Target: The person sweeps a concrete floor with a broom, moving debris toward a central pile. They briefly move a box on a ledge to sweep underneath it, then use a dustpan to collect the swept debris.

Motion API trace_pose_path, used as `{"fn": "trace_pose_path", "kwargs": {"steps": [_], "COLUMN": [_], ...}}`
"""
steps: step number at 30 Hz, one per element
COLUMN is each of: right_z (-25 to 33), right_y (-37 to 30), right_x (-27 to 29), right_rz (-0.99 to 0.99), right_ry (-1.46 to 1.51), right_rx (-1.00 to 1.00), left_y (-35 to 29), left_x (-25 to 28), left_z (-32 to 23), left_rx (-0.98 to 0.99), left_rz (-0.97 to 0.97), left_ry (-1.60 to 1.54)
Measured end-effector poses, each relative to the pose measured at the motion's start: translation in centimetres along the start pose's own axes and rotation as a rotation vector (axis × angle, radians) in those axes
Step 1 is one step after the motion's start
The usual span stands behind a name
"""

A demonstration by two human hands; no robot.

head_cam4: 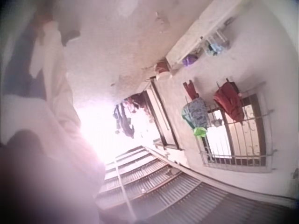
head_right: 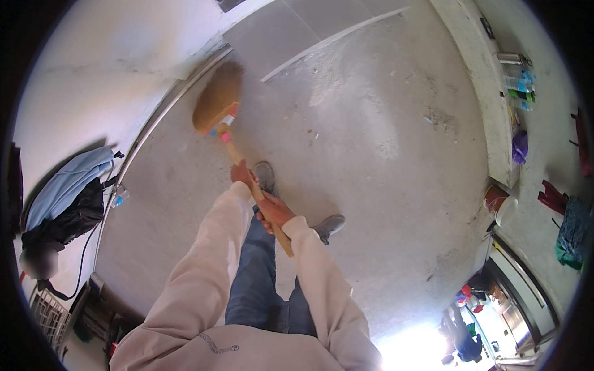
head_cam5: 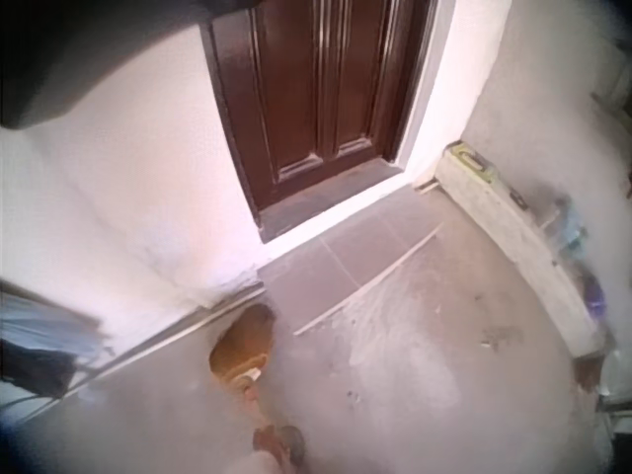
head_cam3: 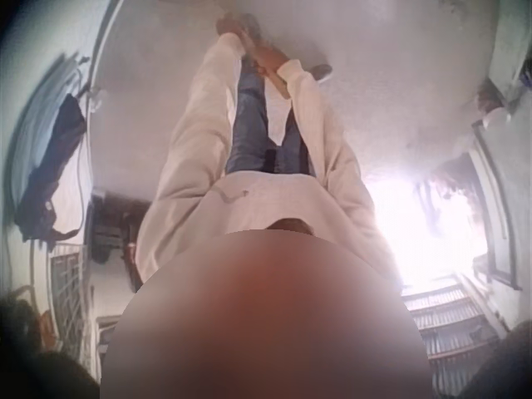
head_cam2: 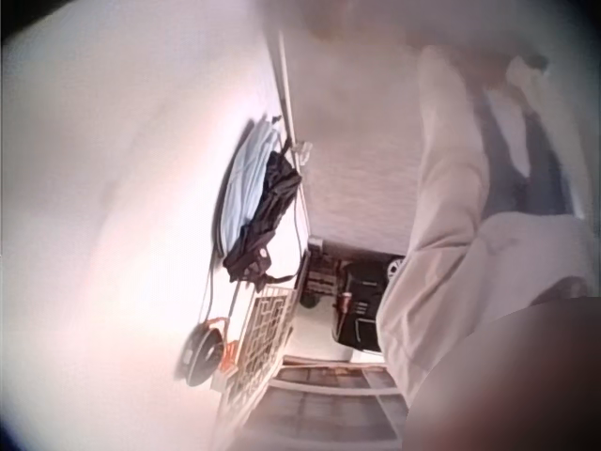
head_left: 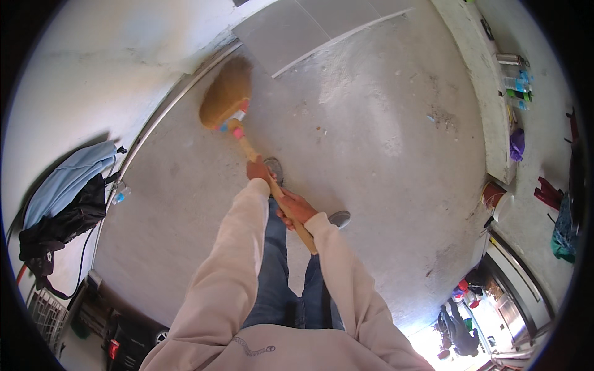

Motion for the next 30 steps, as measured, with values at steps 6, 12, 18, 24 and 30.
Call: {"fn": "trace_pose_path", "kwargs": {"steps": [6, 12, 18, 24, 30], "right_z": [-5.2, -7.1, -5.5, -1.8, -4.0], "right_y": [-8.3, -15.9, -10.2, 0.6, -5.4], "right_x": [-1.2, -4.1, -5.3, -2.7, 8.8], "right_rz": [-0.14, -0.086, 0.223, 0.237, 0.085], "right_ry": [0.129, 0.154, 0.235, 0.103, 0.158], "right_rx": [-0.127, -0.192, -0.166, -0.047, -0.117], "left_y": [-7.3, -15.0, -11.3, -6.2, -14.5], "left_x": [0.2, 3.9, 8.7, 10.2, 17.3], "left_z": [8.4, 11.4, 7.5, 3.7, 11.4], "left_rx": [0.145, 0.197, 0.07, -0.096, -0.225], "left_rz": [0.071, 0.153, 0.154, 0.077, -0.112], "left_ry": [0.077, -0.258, -0.446, -0.091, 0.392]}}
Point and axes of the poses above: each hand's wrist, its own y-axis towards the middle knuckle, its own x-axis out of the back of the hand, z = x × y, the point moved 1 cm from there along y, towards the middle knuckle, and after that the axes turned 4 degrees about z, right-handed, at the moved point
